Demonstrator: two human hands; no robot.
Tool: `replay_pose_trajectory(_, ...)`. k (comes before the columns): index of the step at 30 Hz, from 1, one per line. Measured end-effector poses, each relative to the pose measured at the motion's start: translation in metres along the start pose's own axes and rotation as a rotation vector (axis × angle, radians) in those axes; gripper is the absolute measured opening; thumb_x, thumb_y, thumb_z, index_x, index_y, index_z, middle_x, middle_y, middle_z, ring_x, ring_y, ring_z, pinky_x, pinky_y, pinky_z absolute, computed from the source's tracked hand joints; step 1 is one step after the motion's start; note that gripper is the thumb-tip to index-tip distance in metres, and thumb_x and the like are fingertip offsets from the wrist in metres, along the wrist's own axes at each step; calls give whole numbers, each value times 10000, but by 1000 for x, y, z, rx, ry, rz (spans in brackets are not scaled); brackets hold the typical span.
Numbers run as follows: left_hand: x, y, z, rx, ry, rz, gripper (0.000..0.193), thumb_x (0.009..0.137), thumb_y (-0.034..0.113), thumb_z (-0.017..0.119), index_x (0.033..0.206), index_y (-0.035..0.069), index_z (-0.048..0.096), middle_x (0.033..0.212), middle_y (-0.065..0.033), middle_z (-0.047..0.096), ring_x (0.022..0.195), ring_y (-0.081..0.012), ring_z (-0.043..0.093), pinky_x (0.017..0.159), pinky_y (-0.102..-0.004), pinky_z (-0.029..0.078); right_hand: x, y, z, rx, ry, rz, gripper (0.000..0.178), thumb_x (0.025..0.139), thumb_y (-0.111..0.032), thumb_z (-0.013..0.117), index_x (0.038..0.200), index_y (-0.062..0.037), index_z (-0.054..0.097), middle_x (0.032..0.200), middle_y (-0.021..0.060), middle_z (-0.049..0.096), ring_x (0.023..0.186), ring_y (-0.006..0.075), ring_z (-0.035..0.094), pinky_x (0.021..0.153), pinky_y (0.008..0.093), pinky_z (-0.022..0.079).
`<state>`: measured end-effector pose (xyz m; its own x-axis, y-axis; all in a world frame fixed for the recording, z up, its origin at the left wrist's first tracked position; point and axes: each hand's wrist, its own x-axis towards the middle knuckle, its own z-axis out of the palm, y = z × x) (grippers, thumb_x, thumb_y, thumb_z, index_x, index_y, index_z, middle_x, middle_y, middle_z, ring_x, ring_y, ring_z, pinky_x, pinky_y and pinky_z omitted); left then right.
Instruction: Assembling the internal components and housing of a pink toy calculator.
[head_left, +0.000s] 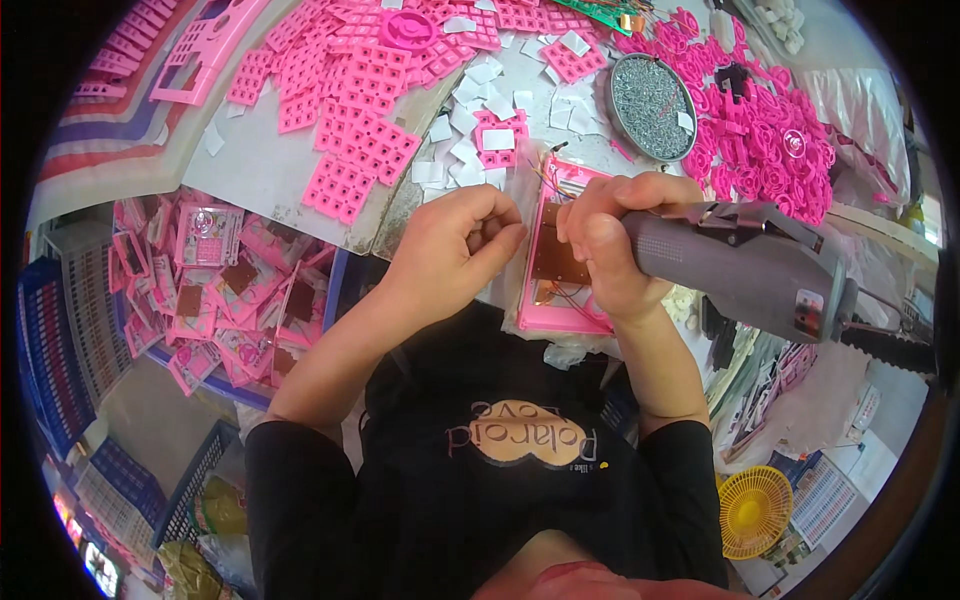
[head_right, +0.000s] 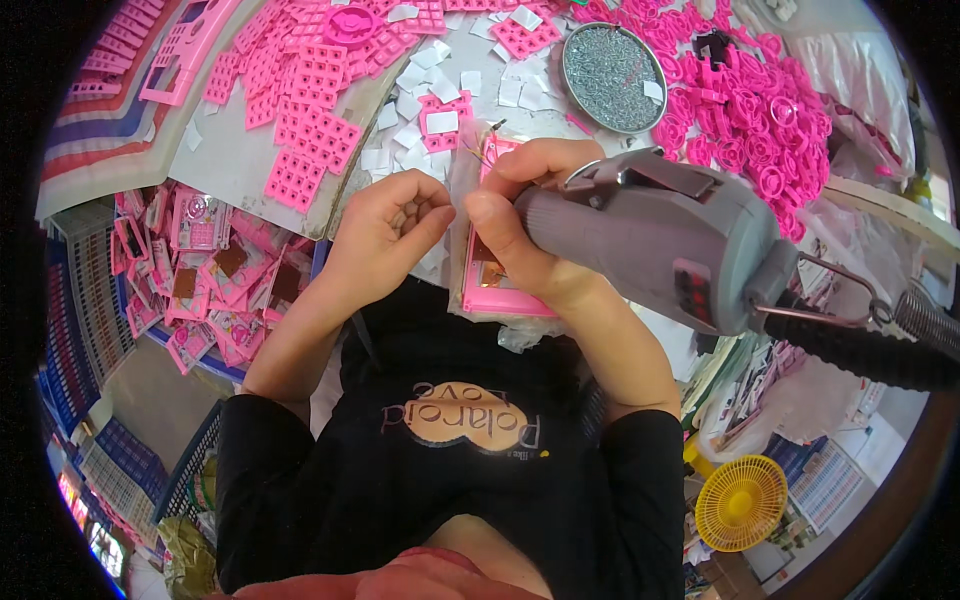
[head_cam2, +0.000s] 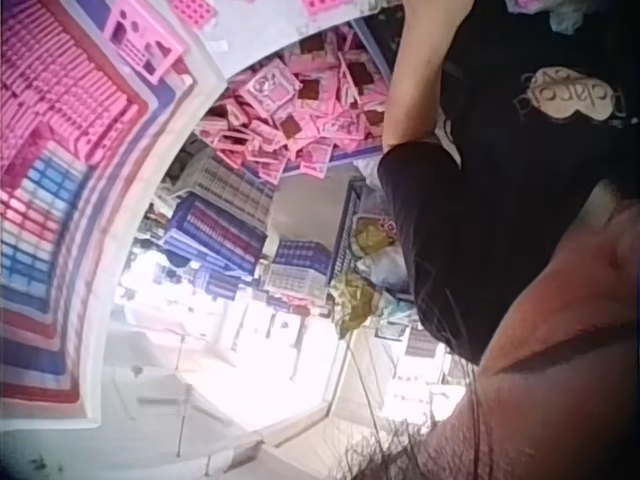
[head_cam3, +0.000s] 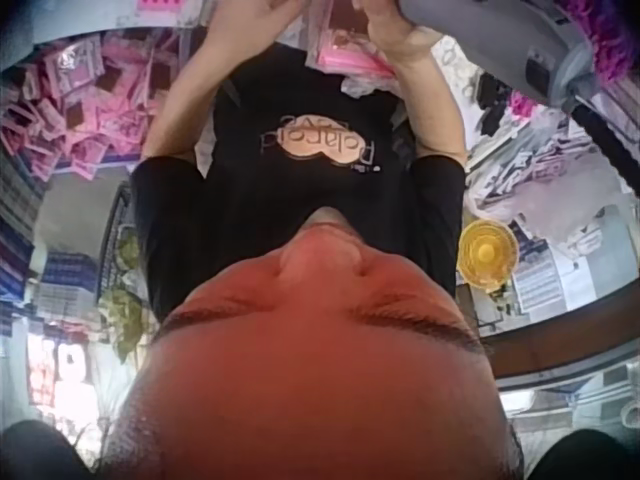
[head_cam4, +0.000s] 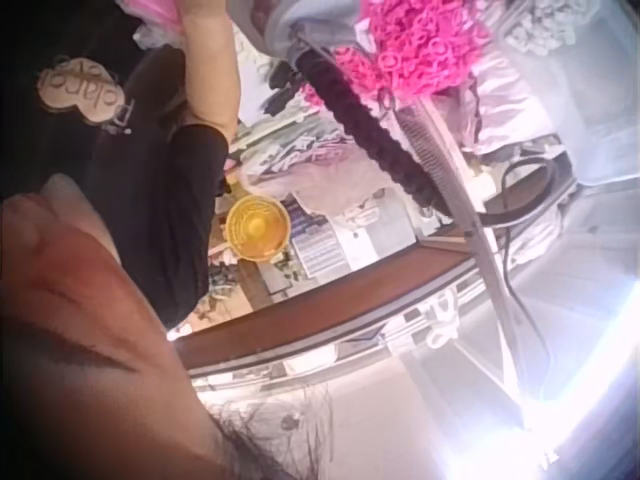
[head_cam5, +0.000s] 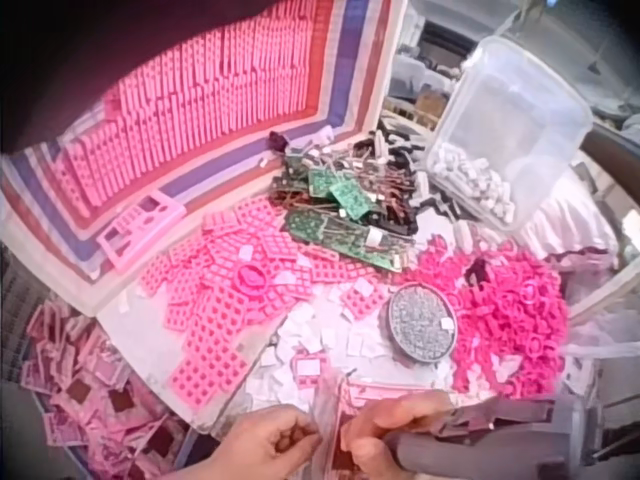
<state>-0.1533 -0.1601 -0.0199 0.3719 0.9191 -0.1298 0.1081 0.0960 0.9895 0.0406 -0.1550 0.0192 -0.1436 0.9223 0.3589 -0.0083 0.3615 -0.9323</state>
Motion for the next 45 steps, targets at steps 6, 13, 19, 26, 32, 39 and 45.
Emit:
replay_pose_trajectory(6, 4, 8, 1, 150, 10, 127, 77, 896, 25, 699, 941, 5, 640, 755, -12, 578, 581, -39, 448, 531, -233, 356, -1, 4, -3, 125, 13, -31, 378, 900, -56, 731, 1143, -62, 442, 780, 88, 613, 633, 121, 580, 596, 285, 511)
replay_pose_trajectory(13, 8, 7, 4, 210, 41, 214, 124, 837, 10, 724, 939, 14, 653, 760, -44, 580, 568, -89, 470, 528, -260, 371, 1, -4, 0, 55, 15, 29, 368, 963, -183, 699, 1177, -124, 405, 654, 34, 505, 543, 131, 490, 550, 339, 501)
replay_pose_trajectory(19, 9, 5, 3, 223, 40, 205, 140, 826, 4, 721, 949, 18, 654, 764, -52, 581, 572, -107, 482, 534, -266, 384, 1, -4, 1, 106, -7, 21, 369, 952, -156, 705, 1162, -110, 406, 681, 53, 530, 561, 135, 513, 551, 331, 503)
replay_pose_trajectory(26, 9, 7, 6, 264, 49, 217, 199, 782, -5, 736, 963, 34, 661, 800, -63, 605, 614, -148, 557, 556, -294, 437, 6, -4, 3, 52, -67, -27, 338, 957, -128, 697, 1083, -115, 383, 679, 45, 507, 546, 143, 504, 539, 363, 509)
replay_pose_trajectory(32, 16, 6, 17, 471, 42, 410, 187, 815, 83, 751, 980, 63, 665, 824, -105, 620, 733, -291, 645, 643, -389, 505, 6, -10, 1, 104, -11, -12, 350, 951, -140, 707, 1138, -130, 411, 675, 35, 495, 541, 142, 476, 515, 347, 476)
replay_pose_trajectory(39, 4, 17, 6, 127, -158, 101, 86, 882, 71, 716, 944, 35, 668, 765, -39, 579, 663, -144, 568, 585, -308, 456, -17, -35, -15, 327, 7, -8, 429, 918, -96, 726, 1217, -97, 418, 728, 63, 566, 627, 171, 559, 637, 372, 537)
replay_pose_trajectory(45, -1, 22, 6, -162, -212, -130, 80, 950, 91, 653, 972, 15, 644, 774, 18, 577, 683, -64, 523, 588, -309, 434, -40, -23, -17, 324, -13, 40, 378, 934, -49, 687, 1186, -102, 410, 753, 71, 588, 659, 169, 563, 675, 372, 541)
